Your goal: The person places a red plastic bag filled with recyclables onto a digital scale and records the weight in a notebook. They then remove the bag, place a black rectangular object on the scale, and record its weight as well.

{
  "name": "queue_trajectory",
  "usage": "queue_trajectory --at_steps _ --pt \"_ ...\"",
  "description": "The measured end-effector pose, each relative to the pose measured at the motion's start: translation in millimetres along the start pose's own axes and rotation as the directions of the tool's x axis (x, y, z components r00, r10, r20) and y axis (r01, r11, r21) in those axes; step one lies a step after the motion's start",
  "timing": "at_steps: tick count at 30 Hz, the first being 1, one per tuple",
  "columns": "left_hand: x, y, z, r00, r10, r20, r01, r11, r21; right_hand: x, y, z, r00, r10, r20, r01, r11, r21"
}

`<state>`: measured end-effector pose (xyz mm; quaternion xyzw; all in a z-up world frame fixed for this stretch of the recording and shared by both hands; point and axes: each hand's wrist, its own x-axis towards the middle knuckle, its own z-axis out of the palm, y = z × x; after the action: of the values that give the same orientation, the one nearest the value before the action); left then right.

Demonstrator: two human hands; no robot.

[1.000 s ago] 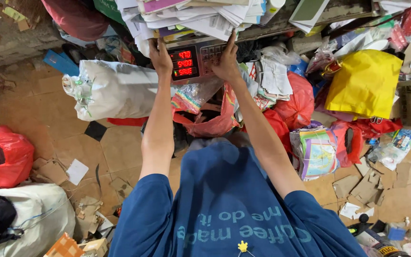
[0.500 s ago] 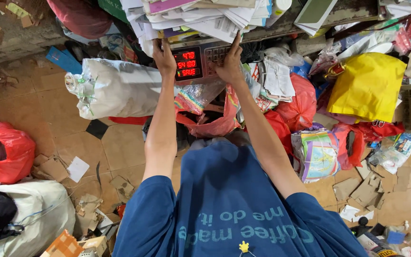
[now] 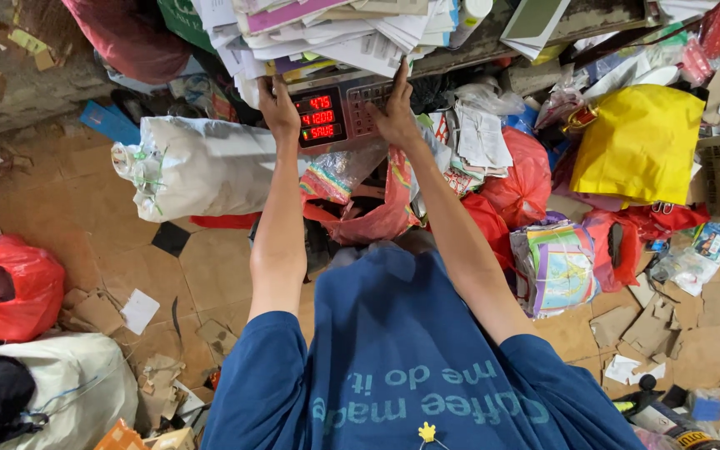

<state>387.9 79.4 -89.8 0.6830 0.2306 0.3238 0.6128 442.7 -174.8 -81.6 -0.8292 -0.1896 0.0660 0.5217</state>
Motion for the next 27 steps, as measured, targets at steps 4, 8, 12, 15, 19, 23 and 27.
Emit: queue_trajectory --at_steps 4,8,12,15,19,23,27 --pt "2.9 -21.1 0.0 1.0 -0.014 0.006 0.014 1.0 -0.003 1.6 22.0 9.6 0.998 -0.045 -0.051 0.043 0.998 -0.054" --pt "-0.9 5.1 -0.1 1.0 0.012 0.002 -0.012 1.0 0.012 1.0 16.7 4.6 0.995 -0.096 -0.036 0.094 0.994 -0.058" --pt "-2.4 9.1 -0.6 1.0 -0.009 -0.003 0.009 0.999 0.04 -3.6 5.1 3.1 0.992 -0.122 -0.028 0.12 0.99 -0.069" --pt "-1.5 15.1 1.6 1.0 0.02 -0.012 -0.02 1.0 0.003 -1.6 -1.1 9.2 0.998 -0.012 -0.064 0.005 0.993 -0.114" --pt "-5.4 18.2 1.0 0.999 0.049 0.005 -0.049 0.998 -0.024 -1.8 13.7 12.4 0.993 -0.03 -0.11 0.016 0.992 -0.126" --pt "0.0 17.1 3.1 1.0 0.025 -0.008 -0.025 1.0 -0.002 5.2 21.1 15.6 0.992 -0.058 -0.108 0.048 0.995 -0.087" --pt "-3.2 20.4 0.0 1.0 -0.031 0.007 0.03 0.997 0.076 4.1 16.7 15.1 0.991 0.075 -0.112 -0.082 0.995 -0.057"
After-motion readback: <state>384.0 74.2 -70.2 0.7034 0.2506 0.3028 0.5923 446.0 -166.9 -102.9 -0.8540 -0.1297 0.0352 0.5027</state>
